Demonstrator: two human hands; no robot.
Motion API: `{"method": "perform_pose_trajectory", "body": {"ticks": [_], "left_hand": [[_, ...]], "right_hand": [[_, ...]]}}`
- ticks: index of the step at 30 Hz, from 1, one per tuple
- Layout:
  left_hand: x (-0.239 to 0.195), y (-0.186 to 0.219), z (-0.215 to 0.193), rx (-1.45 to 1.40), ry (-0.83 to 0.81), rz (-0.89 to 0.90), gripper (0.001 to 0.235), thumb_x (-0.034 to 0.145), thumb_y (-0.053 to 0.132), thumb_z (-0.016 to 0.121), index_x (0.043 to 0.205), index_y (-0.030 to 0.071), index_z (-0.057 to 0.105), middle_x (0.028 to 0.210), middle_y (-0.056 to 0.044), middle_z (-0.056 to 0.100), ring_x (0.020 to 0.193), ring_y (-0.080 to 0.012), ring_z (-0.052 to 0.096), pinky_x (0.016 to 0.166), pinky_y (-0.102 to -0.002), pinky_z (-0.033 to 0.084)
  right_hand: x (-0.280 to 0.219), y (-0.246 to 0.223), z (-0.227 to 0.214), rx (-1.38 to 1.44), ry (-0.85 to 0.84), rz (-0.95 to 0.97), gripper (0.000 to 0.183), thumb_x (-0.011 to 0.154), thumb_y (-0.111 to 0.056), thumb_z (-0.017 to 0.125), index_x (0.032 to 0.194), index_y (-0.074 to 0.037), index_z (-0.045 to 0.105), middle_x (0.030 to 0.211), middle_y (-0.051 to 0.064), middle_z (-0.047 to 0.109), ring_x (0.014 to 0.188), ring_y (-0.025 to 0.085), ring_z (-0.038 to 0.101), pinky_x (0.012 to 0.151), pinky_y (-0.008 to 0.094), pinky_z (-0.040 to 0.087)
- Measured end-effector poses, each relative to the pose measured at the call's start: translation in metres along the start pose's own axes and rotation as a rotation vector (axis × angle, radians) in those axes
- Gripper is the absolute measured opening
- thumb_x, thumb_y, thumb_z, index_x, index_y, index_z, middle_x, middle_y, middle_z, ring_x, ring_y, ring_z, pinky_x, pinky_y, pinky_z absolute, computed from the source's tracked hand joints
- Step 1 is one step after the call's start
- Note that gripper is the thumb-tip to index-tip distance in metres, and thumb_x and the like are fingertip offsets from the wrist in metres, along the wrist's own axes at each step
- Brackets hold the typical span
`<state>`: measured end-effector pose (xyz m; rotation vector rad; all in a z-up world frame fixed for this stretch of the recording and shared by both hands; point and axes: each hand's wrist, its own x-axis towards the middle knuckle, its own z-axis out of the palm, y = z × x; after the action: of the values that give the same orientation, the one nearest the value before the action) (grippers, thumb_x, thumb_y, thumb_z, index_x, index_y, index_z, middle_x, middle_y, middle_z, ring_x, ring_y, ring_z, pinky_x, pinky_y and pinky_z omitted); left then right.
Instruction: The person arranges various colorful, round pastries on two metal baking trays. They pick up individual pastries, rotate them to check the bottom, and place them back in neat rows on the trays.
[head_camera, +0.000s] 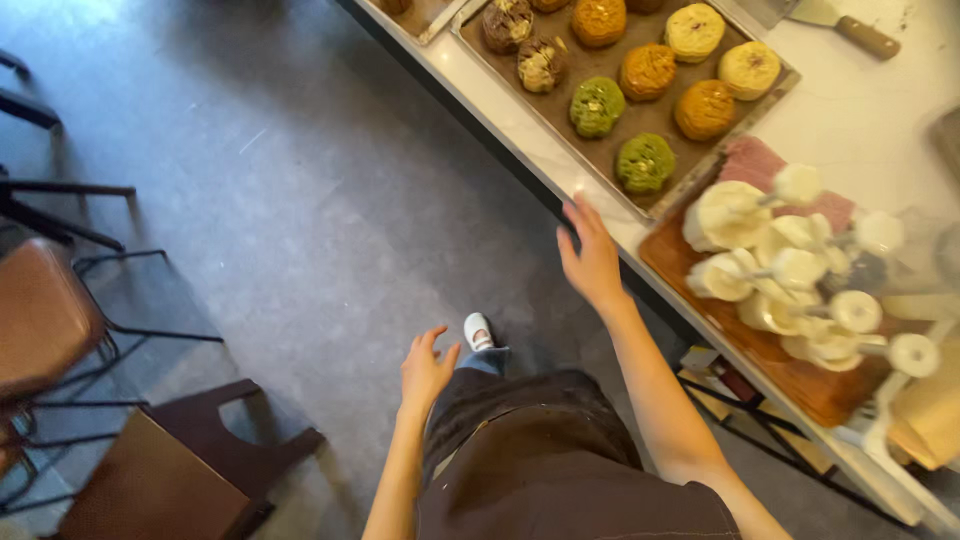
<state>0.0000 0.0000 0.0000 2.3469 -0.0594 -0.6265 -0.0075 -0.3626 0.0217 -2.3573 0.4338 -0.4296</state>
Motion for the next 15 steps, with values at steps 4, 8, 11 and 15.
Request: {"method": "perform_pose_trajectory", "body": {"ticks": [4, 8, 11, 15], "left_hand": [[0.071, 0.075, -0.044, 0.068, -0.025, 0.506, 0.046, 0.087, 0.03, 0.076, 0.13, 0.017, 0.066, 0.137, -0.014, 0.064, 0.122, -0.0368, 0.065, 0.098, -0.044, 0.054], [0.148, 0.176, -0.049, 0.085, 0.052, 0.894, 0.052, 0.087, 0.019, 0.075, 0.136, 0.011, 0.061, 0.146, -0.018, 0.054, 0.133, -0.04, 0.053, 0.104, -0.048, 0.047], [0.202, 0.237, -0.054, 0.154, 0.153, 1.05, 0.047, 0.088, 0.017, 0.073, 0.133, 0.01, 0.061, 0.143, -0.014, 0.055, 0.134, -0.0361, 0.052, 0.106, -0.047, 0.047], [0.256, 0.286, -0.062, 0.291, 0.241, 1.156, 0.044, 0.092, 0.015, 0.069, 0.135, 0.008, 0.061, 0.14, -0.009, 0.059, 0.126, -0.0293, 0.057, 0.101, -0.043, 0.047]], "right_hand": [[0.077, -0.048, 0.019, -0.057, 0.111, -0.016, 0.063, 0.105, -0.029, 0.062, 0.159, -0.006, 0.039, 0.172, 0.018, 0.032, 0.16, 0.033, 0.029, 0.131, 0.041, 0.023], [0.113, -0.073, 0.02, -0.311, 0.093, -0.018, 0.076, 0.099, -0.031, 0.067, 0.157, 0.005, 0.034, 0.165, 0.026, 0.031, 0.153, 0.04, 0.026, 0.123, 0.058, 0.012], [0.113, -0.087, 0.02, -0.395, 0.08, 0.018, 0.077, 0.096, -0.032, 0.068, 0.156, 0.004, 0.036, 0.163, 0.024, 0.035, 0.152, 0.039, 0.03, 0.123, 0.061, 0.013], [0.118, -0.102, 0.018, -0.461, 0.1, 0.033, 0.076, 0.094, -0.03, 0.07, 0.155, 0.002, 0.039, 0.158, 0.022, 0.043, 0.149, 0.037, 0.036, 0.125, 0.061, 0.017]]}}
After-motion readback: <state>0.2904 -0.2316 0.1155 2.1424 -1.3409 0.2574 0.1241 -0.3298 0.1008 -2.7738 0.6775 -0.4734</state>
